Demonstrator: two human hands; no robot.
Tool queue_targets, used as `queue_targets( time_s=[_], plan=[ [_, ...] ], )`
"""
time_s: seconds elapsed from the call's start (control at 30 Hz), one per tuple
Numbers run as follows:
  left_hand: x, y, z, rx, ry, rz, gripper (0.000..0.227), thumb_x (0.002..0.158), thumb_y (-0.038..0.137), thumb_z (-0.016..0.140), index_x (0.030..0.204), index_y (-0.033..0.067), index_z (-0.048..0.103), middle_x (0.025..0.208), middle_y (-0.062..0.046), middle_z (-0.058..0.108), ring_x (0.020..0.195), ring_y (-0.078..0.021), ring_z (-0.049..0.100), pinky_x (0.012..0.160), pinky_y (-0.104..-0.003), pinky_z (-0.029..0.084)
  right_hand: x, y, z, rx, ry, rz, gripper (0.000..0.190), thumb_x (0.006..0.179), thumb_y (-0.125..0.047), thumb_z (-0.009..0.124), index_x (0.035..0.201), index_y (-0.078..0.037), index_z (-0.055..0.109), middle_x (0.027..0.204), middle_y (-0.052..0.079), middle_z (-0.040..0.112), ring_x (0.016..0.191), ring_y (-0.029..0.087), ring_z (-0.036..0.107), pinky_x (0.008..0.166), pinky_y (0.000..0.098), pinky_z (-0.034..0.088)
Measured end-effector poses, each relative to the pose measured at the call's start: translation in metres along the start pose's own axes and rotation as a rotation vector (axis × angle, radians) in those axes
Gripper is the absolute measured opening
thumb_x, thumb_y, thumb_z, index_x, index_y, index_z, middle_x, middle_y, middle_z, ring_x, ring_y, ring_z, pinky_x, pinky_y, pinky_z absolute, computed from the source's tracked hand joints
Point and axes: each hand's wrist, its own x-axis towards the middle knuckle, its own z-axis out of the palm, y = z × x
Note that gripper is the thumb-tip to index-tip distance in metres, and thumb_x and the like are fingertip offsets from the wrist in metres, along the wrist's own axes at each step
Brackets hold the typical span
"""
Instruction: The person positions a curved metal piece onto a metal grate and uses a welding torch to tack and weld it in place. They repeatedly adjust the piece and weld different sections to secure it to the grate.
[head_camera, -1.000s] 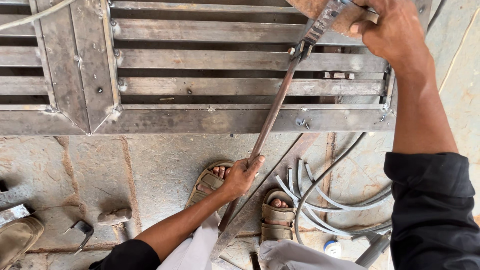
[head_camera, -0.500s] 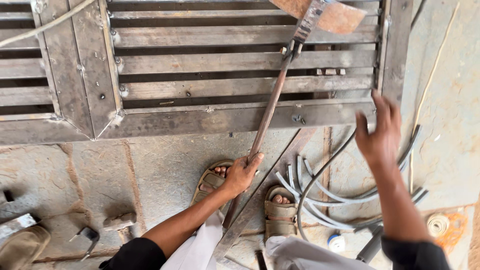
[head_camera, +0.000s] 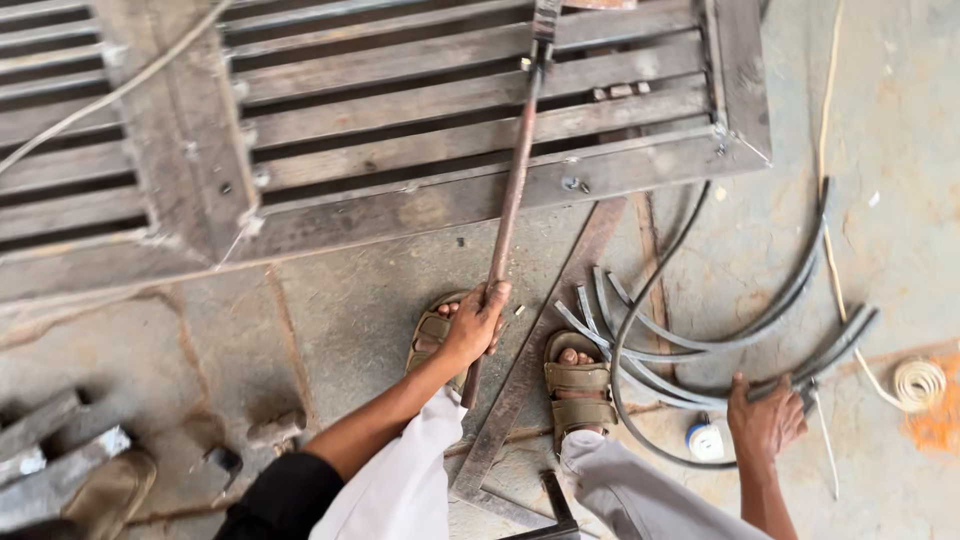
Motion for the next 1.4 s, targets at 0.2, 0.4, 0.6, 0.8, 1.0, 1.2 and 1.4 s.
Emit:
queue_targets(
  time_s=[0.2, 0.4, 0.6, 0.8, 1.0, 1.2, 1.4],
  plan=[
    [0.0, -0.01, 0.007, 0.124, 0.104, 0.105, 0.052, 0.094, 0.059, 0.058, 0.096, 0.007, 0.057, 0.056, 0.0, 0.047, 0.041, -0.0153, 0.048, 0.037, -0.035, 0.041, -0.012, 0.0, -0.017, 0.042, 0.147, 0.093, 0.085, 0.088, -0.05, 0.082, 0.14, 0.009, 0.049, 0.137, 0.036, 0.054, 0.131, 0.05, 0.049, 0.105, 0.0595, 0.038],
    [0.009, -0.025, 0.012, 0.354, 0.257, 0.455, 0.05, 0.101, 0.053, 0.057, 0.092, 0.0033, 0.061, 0.06, -0.008, 0.056, 0.055, -0.0228, 0.056, 0.057, -0.043, 0.046, -0.012, 0.007, -0.019, 0.167, 0.159, 0.245, 0.123, 0.081, -0.057, 0.087, 0.142, 0.027, 0.021, 0.129, 0.042, 0.052, 0.121, 0.054, 0.049, 0.103, 0.0565, 0.037],
    [0.01, -0.017, 0.011, 0.459, 0.229, 0.316, 0.049, 0.1, 0.052, 0.055, 0.091, 0.0042, 0.059, 0.058, -0.01, 0.056, 0.05, -0.024, 0.057, 0.053, -0.043, 0.047, -0.014, -0.002, -0.026, 0.367, 0.261, 0.462, 0.098, 0.099, -0.053, 0.081, 0.149, 0.015, 0.033, 0.128, 0.034, 0.062, 0.117, 0.048, 0.06, 0.099, 0.0544, 0.047],
    [0.008, -0.017, 0.011, 0.473, 0.223, 0.288, 0.05, 0.101, 0.051, 0.056, 0.091, 0.0025, 0.059, 0.059, -0.01, 0.058, 0.05, -0.0241, 0.058, 0.052, -0.042, 0.048, -0.034, -0.024, -0.14, 0.662, 0.362, -0.31, 0.046, 0.112, -0.025, 0.063, 0.136, 0.011, 0.047, 0.117, 0.025, 0.064, 0.096, 0.034, 0.061, 0.083, 0.0431, 0.05],
    [0.009, -0.021, 0.012, 0.419, 0.27, 0.408, 0.047, 0.101, 0.047, 0.06, 0.091, 0.001, 0.061, 0.058, -0.011, 0.058, 0.048, -0.0248, 0.057, 0.052, -0.042, 0.048, -0.034, -0.133, -0.229, 1.638, -0.088, -0.672, 0.06, 0.105, -0.028, 0.071, 0.151, 0.001, 0.047, 0.105, 0.01, 0.066, 0.088, 0.017, 0.069, 0.085, 0.0307, 0.063],
    [0.012, -0.027, 0.012, 0.397, 0.306, 0.445, 0.045, 0.101, 0.045, 0.063, 0.091, 0.0004, 0.06, 0.059, -0.016, 0.058, 0.051, -0.026, 0.058, 0.053, -0.04, 0.049, -0.02, -0.21, -0.212, 1.336, -0.183, -0.859, 0.069, 0.089, -0.024, 0.092, 0.135, 0.001, 0.047, 0.105, 0.008, 0.066, 0.088, 0.015, 0.067, 0.081, 0.0294, 0.06],
    [0.012, -0.027, 0.011, 0.296, 0.202, 0.368, 0.042, 0.102, 0.042, 0.06, 0.1, 0.0004, 0.059, 0.063, -0.014, 0.062, 0.054, -0.0226, 0.062, 0.054, -0.039, 0.049, -0.012, -0.271, -0.191, 0.859, 0.029, -0.946, 0.067, 0.082, -0.027, 0.094, 0.119, 0.003, 0.047, 0.097, 0.01, 0.063, 0.083, 0.012, 0.062, 0.075, 0.0228, 0.054]
  ],
)
